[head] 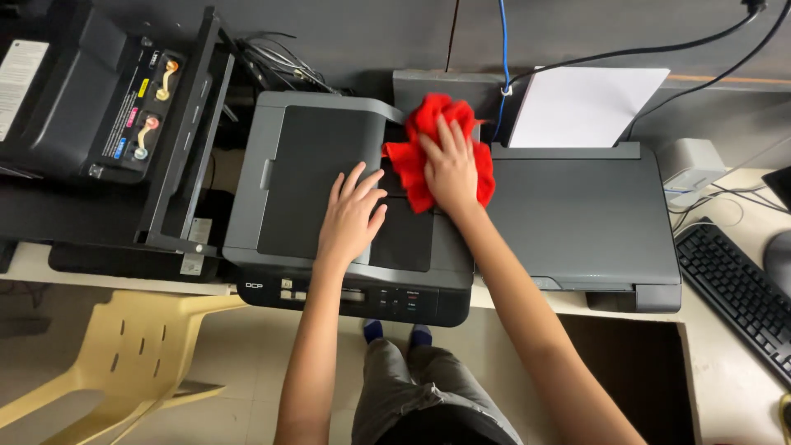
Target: The person uses a red cloth to wipe the exterior surfaces of two printers on a desk. They open the scanner lid of the first printer to clean the glass and interior, then close it. They proceed to wipe the top, front, and sides of the second printer, including the paper output tray.
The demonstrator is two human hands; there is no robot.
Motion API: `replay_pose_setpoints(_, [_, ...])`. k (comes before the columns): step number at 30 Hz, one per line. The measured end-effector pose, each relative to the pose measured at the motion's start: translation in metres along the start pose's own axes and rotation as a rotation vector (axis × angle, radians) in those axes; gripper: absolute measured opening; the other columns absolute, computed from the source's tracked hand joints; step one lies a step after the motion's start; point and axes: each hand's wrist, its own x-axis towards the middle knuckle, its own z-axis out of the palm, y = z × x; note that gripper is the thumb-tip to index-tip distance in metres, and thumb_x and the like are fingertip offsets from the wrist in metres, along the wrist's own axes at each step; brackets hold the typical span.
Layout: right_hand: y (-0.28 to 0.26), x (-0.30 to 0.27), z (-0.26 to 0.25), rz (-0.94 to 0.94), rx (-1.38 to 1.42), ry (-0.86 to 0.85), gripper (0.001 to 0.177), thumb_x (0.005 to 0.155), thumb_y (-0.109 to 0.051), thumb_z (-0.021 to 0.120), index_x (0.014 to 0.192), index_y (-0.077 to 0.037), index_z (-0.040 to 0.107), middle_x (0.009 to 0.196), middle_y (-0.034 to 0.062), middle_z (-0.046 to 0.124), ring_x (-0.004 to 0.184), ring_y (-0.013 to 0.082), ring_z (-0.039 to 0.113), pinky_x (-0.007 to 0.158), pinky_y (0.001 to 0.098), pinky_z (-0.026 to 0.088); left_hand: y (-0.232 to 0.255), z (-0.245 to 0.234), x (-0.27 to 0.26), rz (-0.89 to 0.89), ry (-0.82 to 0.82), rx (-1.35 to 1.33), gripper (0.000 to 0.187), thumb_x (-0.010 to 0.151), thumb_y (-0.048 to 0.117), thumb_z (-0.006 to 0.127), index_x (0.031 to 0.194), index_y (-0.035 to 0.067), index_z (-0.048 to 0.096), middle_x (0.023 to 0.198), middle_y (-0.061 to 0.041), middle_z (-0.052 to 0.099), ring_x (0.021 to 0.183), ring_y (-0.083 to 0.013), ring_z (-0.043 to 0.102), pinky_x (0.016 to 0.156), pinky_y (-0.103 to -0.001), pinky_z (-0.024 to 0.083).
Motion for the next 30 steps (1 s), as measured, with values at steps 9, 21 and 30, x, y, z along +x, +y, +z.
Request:
replay_pose_setpoints(9, [-0.094, -0.122, -0.130, -0.096, 0.181, -0.220, 0.052, 0.076, -0.003, 0.063, 0.126, -0.013, 0.071, 0.150, 0.0172, 0.051, 0.142, 0.0409, 0.045, 0.116, 0.0542, 0.036, 0.005, 0.003, -0.004, -0.037, 0.021, -0.068, 0.019, 0.096, 0.017, 0.065, 0.109, 0.004, 0.071, 0.146, -0.009, 0.058, 0.149, -0.0315, 0.038, 0.124, -0.055, 0.026])
replay_pose_setpoints(21, [-0.030, -0.075, -0.068, 0.165, 0.307, -0.011, 0.043, 0.086, -0.006, 0.066, 0.129, -0.009, 0.059, 0.155, 0.0224, 0.041, 0.146, 0.0472, 0.035, 0.118, 0.0524, 0.037, 0.041, 0.051, 0.001, -0.016, -0.139, 0.078, 0.039, 0.094, 0.028, 0.068, 0.123, 0.002, 0.067, 0.146, -0.019, 0.052, 0.147, -0.0369, 0.033, 0.126, -0.062, 0.018])
replay_pose_setpoints(30, [0.016, -0.070, -0.044, 0.462, 0.483, 0.184, 0.045, 0.090, 0.001, 0.058, 0.134, -0.008, 0.055, 0.143, 0.0189, 0.056, 0.136, 0.0397, 0.054, 0.115, 0.0430, 0.044, 0.067, 0.108, -0.010, -0.098, 0.078, -0.087, 0.068, 0.093, 0.026, 0.071, 0.143, -0.011, 0.046, 0.159, -0.030, 0.030, 0.151, -0.0477, 0.023, 0.122, -0.059, 0.026])
